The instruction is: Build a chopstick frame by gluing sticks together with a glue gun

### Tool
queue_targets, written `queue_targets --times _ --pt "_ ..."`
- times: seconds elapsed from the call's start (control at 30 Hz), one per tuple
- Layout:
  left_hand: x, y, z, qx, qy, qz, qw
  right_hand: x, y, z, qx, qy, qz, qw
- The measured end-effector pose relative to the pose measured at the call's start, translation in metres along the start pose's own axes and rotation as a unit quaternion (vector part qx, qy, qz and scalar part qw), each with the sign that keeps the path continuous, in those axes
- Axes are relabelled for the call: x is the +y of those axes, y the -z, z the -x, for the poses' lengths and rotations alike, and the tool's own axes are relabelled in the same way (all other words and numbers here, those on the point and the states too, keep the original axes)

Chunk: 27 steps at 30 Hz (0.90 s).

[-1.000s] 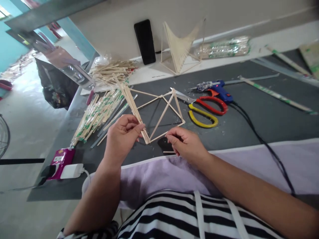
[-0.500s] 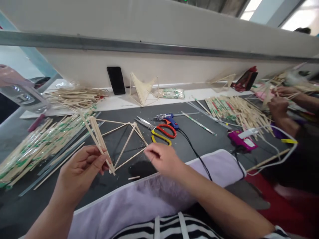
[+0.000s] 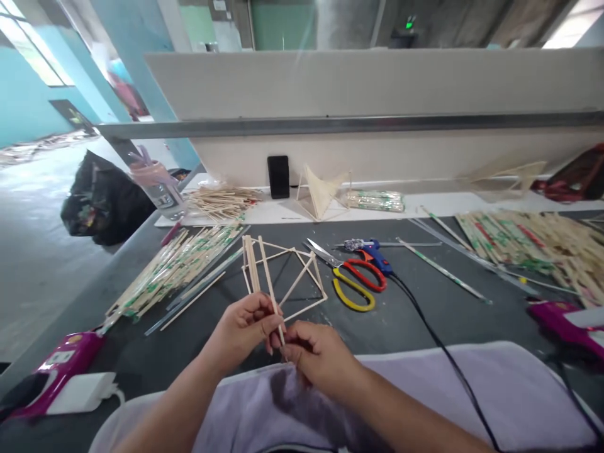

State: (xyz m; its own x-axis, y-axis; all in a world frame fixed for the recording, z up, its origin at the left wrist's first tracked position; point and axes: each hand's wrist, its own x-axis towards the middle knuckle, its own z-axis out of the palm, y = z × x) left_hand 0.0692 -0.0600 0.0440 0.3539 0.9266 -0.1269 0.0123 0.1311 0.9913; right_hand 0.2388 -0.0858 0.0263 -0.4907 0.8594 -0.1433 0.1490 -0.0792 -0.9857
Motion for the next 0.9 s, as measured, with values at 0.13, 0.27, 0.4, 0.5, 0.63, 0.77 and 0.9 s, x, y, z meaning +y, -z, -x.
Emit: queue_targets --times 0.13,0.27,0.4,0.5,0.63,0.77,0.9 --pt "-0.002 0.008 -0.003 0.04 -0.009 -0.065 0.997 0.016 0.002 -0.005 -0.001 -0.037 -0.057 0.998" --pt "0.015 0.03 -0.009 0.243 -0.128 -0.143 0.951 0.012 0.002 -0.009 0.018 -0.02 -0.049 0.998" --pt "0.041 0.057 -0.025 0.313 -0.187 -0.159 0.917 0.003 -0.006 -0.016 0.02 -0.015 -0.074 0.997" --pt "0.051 0.069 -0.045 0.298 -0.202 -0.154 0.92 0.007 -0.011 -0.021 0.018 -0.017 -0.097 0.995" --pt "0.056 0.07 -0.069 0.254 -0.209 -0.128 0.936 0.019 -0.012 -0.025 0.026 -0.024 -0.118 0.992" --pt "0.057 0.065 -0.079 0.227 -0.192 -0.153 0.942 0.027 -0.01 -0.026 0.021 -0.028 -0.144 0.989" --pt "0.053 0.063 -0.081 0.235 -0.18 -0.111 0.949 0.028 -0.007 -0.028 0.01 -0.05 -0.166 0.985"
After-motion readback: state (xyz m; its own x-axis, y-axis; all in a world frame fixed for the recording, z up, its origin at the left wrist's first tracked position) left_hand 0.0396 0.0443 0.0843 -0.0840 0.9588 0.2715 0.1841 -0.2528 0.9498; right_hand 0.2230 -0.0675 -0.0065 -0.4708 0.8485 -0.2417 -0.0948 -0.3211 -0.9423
